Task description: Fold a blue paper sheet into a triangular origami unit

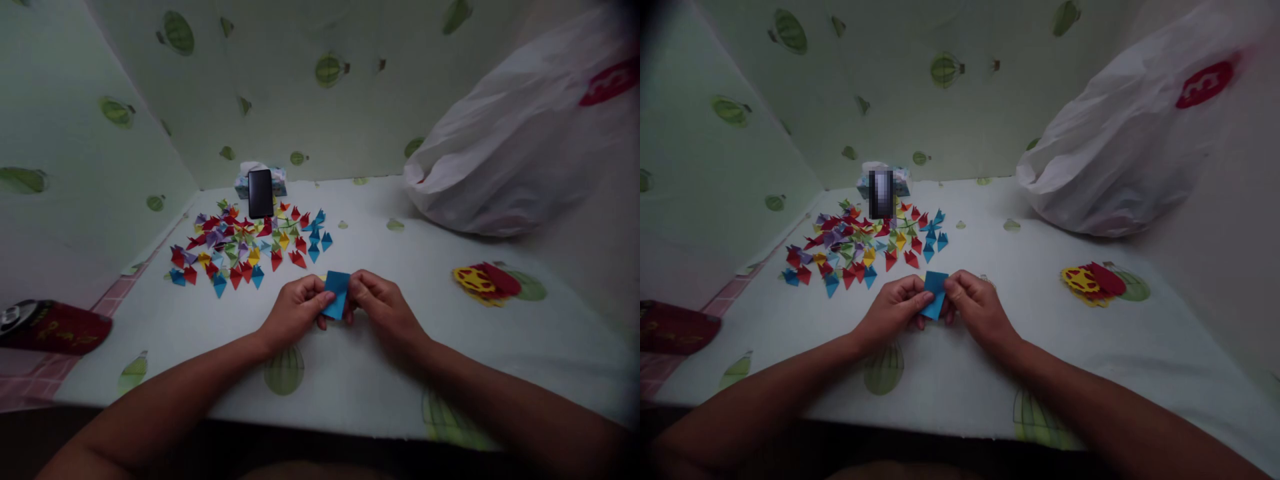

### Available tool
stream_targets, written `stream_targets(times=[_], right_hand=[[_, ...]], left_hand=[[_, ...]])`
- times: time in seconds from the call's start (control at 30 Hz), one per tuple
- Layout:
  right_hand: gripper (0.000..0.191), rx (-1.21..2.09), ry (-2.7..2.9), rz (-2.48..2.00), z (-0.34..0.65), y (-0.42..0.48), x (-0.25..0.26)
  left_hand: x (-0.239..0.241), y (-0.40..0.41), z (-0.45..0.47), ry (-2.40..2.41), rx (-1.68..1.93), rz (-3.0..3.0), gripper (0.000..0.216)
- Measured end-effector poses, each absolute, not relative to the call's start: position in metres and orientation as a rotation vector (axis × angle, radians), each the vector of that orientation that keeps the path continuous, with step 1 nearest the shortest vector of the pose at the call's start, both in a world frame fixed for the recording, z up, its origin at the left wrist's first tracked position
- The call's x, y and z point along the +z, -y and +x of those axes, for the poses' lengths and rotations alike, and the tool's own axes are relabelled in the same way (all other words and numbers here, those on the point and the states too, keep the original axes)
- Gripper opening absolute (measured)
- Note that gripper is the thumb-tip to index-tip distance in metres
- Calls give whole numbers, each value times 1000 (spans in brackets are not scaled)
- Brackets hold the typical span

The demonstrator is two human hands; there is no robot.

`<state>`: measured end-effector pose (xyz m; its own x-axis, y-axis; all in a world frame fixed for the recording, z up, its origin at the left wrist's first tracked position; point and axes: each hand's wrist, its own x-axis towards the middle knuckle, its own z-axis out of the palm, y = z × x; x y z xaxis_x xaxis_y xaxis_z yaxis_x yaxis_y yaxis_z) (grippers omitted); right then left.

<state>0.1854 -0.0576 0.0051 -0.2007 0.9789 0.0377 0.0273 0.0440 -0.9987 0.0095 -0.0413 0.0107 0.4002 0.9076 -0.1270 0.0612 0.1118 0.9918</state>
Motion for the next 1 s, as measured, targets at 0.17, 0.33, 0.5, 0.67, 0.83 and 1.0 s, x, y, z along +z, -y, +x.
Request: stream_targets(times=[0.17,0.33,0.5,0.67,0.83,1.0], right_hand=[[31,1375,1542,-1079,186,53,2],[21,1185,1596,-1187,192,52,4],[25,1087,1784,-1205,193,53,11],[26,1353,1547,-1186,192,52,9],[31,1279,1468,-1224,194,51,9],[35,1299,1348,-1157,196,49,11]], left_hand=[[9,40,9,-981,836,1296,27],[12,34,4,-1020,788,1447,25],[19,31,2,-1098,794,1428,24],[14,32,3,-1116,927,1323,26],[11,31,2,-1084,899,1349,29],[10,30,2,-1044,881,1324,31]])
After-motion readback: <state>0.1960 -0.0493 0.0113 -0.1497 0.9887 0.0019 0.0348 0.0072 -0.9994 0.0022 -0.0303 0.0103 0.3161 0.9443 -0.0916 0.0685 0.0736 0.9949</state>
